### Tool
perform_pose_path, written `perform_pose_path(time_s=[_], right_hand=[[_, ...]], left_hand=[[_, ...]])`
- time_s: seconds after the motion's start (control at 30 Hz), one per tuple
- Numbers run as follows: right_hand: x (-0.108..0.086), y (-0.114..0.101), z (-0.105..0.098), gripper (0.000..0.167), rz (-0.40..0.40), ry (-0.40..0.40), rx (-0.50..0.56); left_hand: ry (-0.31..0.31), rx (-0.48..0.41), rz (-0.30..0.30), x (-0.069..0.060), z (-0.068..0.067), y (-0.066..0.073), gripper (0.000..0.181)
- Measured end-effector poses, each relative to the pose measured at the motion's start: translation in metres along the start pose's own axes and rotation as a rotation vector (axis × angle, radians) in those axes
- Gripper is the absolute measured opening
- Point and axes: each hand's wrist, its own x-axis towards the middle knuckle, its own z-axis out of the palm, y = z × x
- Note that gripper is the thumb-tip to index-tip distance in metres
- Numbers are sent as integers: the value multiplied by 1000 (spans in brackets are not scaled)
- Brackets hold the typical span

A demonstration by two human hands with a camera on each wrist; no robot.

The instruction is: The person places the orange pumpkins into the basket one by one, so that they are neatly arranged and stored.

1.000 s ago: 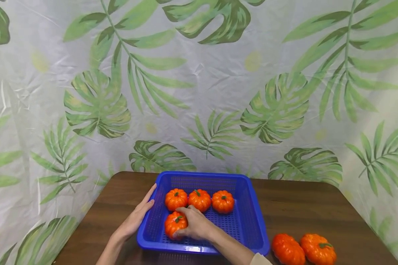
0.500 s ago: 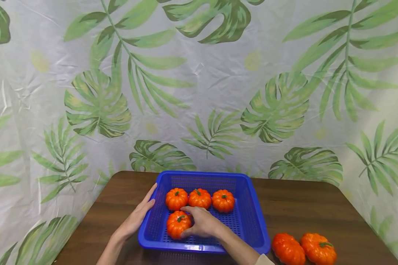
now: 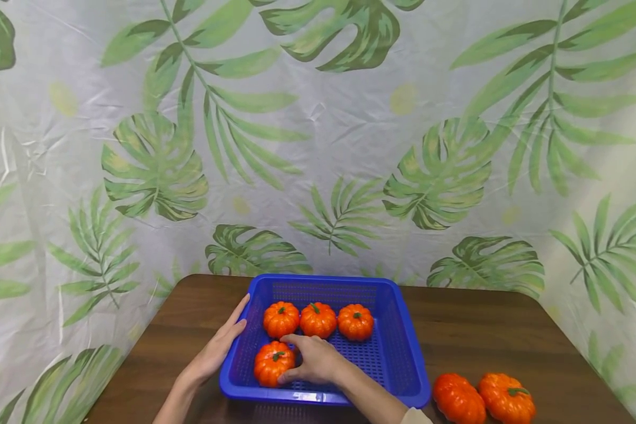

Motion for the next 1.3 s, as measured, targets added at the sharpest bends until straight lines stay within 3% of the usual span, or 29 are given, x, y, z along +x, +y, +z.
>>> perform_pose_path(time_s=[0.3,0.7,0.93,1.3], right_hand=[[-18,-5,-17,76,75,11,-53],[-82,-4,-62,78,171,189,-136],[-126,14,-82,66,110,349,-291],[-186,60,-98,66,152,483,-399]], left_hand=[[-18,-2,6,3,2,1,61],[13,5,-13,-2,-1,0,61],[3,5,-18,-3,-2,-1,61],[-10,-12,-17,-3,-2,0,61]])
